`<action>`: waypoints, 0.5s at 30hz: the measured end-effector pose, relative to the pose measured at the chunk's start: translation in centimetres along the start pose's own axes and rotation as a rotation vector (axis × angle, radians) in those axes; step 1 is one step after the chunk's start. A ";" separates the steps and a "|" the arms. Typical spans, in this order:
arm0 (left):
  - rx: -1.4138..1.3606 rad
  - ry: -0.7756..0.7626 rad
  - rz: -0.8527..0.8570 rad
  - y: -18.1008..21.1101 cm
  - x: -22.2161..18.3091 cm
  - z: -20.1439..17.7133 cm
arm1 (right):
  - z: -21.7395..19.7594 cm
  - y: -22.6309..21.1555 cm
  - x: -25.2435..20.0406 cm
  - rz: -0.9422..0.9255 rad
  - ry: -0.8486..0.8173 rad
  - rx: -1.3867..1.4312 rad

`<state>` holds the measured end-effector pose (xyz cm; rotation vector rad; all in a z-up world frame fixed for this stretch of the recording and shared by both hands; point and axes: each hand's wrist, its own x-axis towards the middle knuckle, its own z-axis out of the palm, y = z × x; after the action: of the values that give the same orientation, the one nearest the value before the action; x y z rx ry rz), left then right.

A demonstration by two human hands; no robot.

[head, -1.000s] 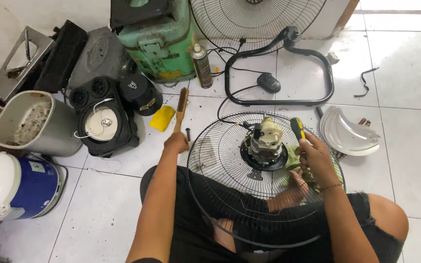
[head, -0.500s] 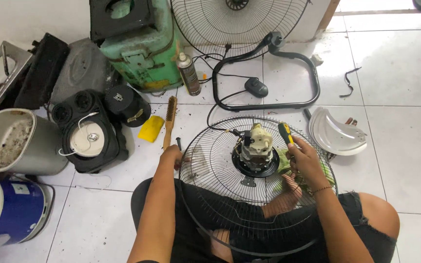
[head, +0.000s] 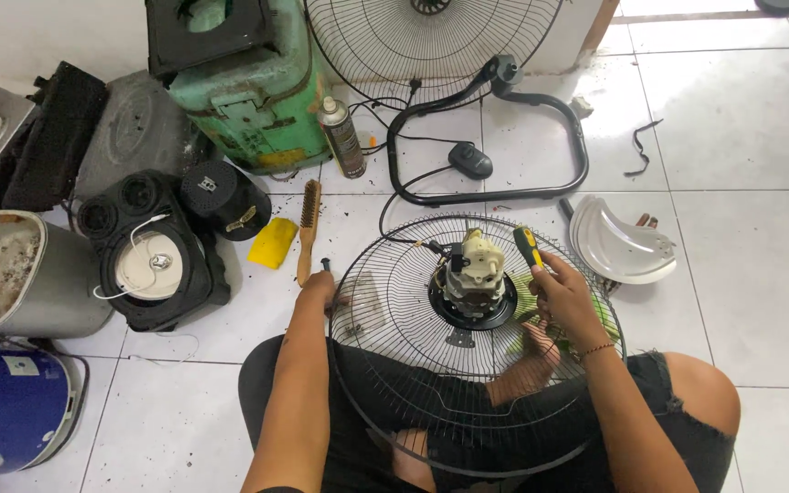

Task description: The person sits on the floor with a fan guard across their lap and uses a screwdriver to unscrew and remove the motor housing from the fan. They set the housing aside, reposition the guard, and fit a metal bracket and plastic cover onto the guard, tightening screws by hand.

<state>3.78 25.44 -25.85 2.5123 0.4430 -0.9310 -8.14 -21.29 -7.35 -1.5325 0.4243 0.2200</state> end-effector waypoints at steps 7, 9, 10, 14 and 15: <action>0.119 0.066 0.032 -1.0 1.7 0.6 | -0.6 0.8 0.5 -0.004 -0.012 0.032; 0.180 0.079 0.017 -0.5 0.4 0.2 | -1.1 2.2 1.6 -0.079 -0.026 0.003; 0.182 0.081 0.018 -0.7 0.9 0.4 | -0.8 1.4 1.0 -0.081 -0.025 0.005; 0.248 0.110 0.019 -0.9 1.4 0.6 | -0.4 0.4 0.1 -0.060 -0.004 -0.040; 0.244 0.129 0.016 -0.8 1.2 0.5 | -0.5 0.6 0.3 -0.079 -0.011 -0.031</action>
<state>4.01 26.10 -27.17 2.8042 0.3674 -0.8661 -8.21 -21.81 -7.98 -1.5749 0.3523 0.1733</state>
